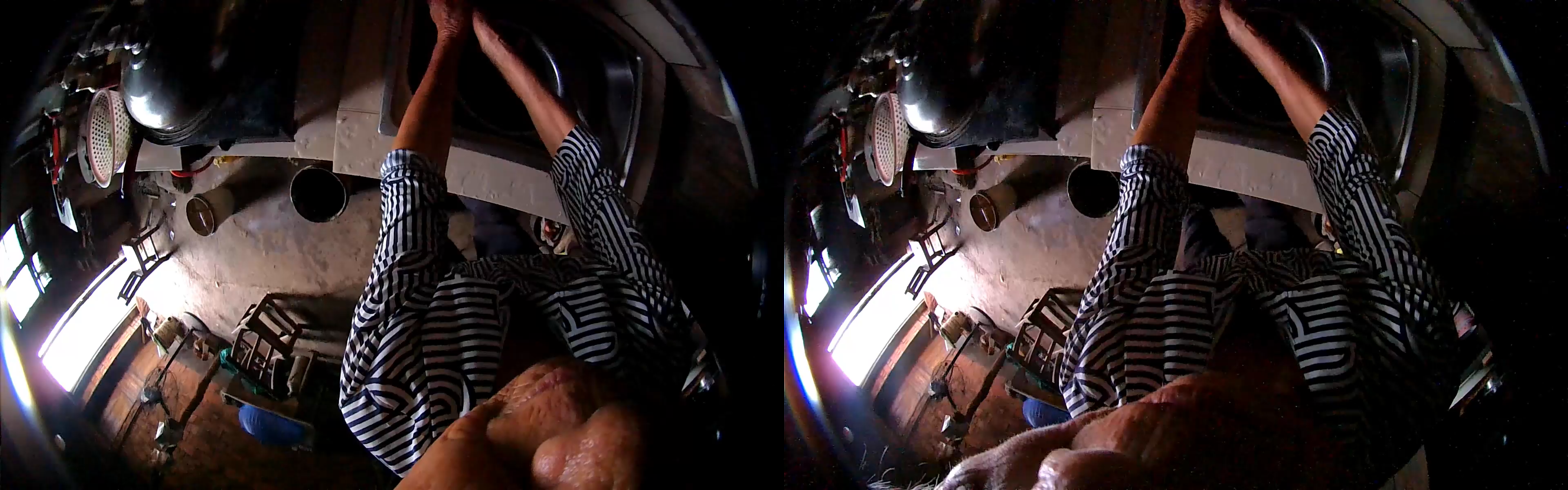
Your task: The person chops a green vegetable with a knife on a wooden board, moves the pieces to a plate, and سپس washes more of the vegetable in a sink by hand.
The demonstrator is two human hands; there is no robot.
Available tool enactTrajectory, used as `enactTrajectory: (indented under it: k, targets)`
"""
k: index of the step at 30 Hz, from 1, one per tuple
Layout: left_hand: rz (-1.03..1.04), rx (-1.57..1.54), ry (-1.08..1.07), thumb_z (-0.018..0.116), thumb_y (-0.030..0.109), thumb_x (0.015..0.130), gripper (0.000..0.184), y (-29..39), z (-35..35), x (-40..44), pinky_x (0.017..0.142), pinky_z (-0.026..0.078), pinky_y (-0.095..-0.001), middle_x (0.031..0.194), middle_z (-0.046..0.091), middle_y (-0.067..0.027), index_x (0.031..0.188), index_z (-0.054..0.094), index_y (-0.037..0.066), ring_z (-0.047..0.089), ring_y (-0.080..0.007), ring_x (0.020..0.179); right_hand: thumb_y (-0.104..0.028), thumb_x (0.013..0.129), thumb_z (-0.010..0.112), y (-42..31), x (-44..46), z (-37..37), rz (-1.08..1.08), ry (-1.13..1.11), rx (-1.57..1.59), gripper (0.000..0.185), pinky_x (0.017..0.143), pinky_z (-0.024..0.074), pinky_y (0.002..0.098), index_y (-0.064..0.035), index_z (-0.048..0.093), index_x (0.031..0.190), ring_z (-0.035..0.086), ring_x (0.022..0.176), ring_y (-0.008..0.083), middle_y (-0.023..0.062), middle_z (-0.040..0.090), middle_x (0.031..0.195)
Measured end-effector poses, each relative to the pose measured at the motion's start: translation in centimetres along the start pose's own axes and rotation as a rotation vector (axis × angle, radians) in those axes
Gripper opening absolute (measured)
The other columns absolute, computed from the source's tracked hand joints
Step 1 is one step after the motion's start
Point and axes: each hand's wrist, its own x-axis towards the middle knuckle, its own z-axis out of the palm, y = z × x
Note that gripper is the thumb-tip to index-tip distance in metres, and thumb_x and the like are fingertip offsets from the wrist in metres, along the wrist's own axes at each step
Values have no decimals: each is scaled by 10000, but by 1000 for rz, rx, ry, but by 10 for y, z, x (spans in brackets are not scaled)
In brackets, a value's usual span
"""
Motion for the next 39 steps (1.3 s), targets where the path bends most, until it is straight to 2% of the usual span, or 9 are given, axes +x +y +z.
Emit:
enactTrajectory:
  k: [21,39]
  targets:
    - [34,-45,-27,656,318,803,333,7,-6,2,747,548,-399,1025,678,-104,1049,661,93,659,-278,909,-103,883,537,-5,13,1,-47,-8,-6,394,970,434,382,-62,555,1274,523,1129,289,137,558,1222]
    - [-19,-135,-13,659,329,807,354,-3,4,4,751,546,-392,1039,672,-95,1067,656,90,653,-268,914,-65,873,527,-6,16,-5,-68,-23,-12,411,984,429,392,-66,549,1283,516,1152,310,149,546,1249]
